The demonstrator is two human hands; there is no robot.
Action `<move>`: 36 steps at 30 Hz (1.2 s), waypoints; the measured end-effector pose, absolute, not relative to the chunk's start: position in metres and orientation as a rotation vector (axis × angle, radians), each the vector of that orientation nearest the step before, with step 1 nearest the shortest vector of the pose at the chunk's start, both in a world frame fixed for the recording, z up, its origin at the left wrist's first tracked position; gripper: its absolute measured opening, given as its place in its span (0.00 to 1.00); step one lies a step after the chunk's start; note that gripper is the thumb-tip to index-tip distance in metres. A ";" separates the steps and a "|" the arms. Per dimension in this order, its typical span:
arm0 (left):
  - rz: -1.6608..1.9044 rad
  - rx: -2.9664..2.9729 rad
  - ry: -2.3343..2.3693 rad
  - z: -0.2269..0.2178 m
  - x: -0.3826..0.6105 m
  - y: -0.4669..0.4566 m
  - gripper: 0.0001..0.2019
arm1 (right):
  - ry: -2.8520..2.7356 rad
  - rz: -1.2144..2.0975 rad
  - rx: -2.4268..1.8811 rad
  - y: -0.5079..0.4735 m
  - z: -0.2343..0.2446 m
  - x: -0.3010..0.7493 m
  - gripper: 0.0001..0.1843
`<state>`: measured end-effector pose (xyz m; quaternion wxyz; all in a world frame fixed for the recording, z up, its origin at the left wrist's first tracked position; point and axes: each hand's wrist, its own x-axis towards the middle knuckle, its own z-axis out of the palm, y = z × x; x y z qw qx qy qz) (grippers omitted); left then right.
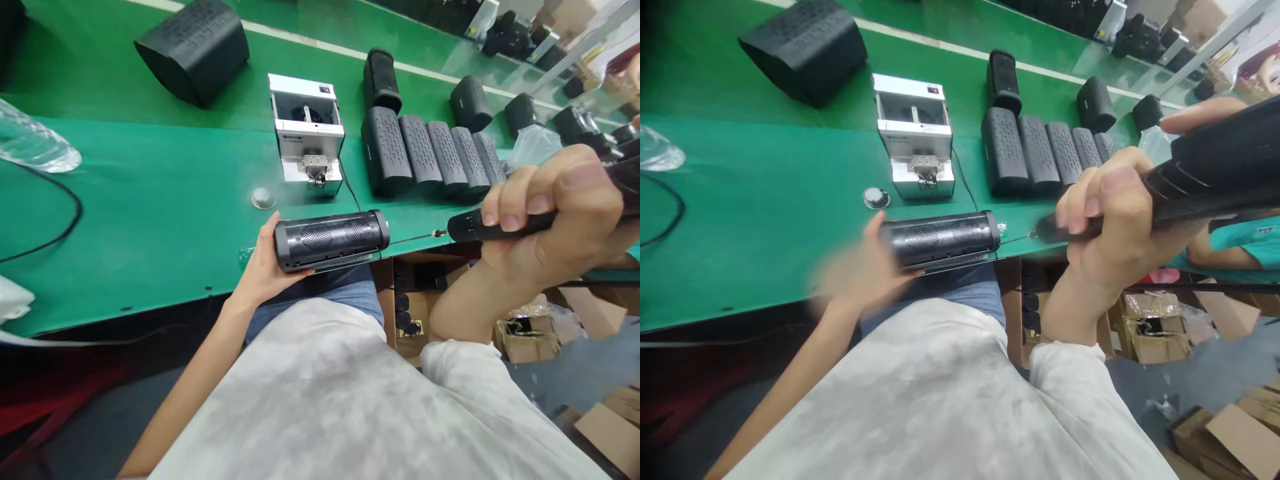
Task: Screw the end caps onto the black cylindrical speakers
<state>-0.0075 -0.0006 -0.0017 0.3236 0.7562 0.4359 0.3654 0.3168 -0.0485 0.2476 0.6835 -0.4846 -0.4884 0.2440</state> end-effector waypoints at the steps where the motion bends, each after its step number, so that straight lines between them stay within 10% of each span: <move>1: 0.940 2.003 1.154 -0.002 -0.008 -0.001 0.73 | -1.094 0.557 -1.080 -0.051 0.246 0.315 0.25; 36: 0.845 1.895 1.283 -0.006 -0.027 -0.011 0.54 | -1.131 0.688 -0.773 -0.025 0.154 0.308 0.11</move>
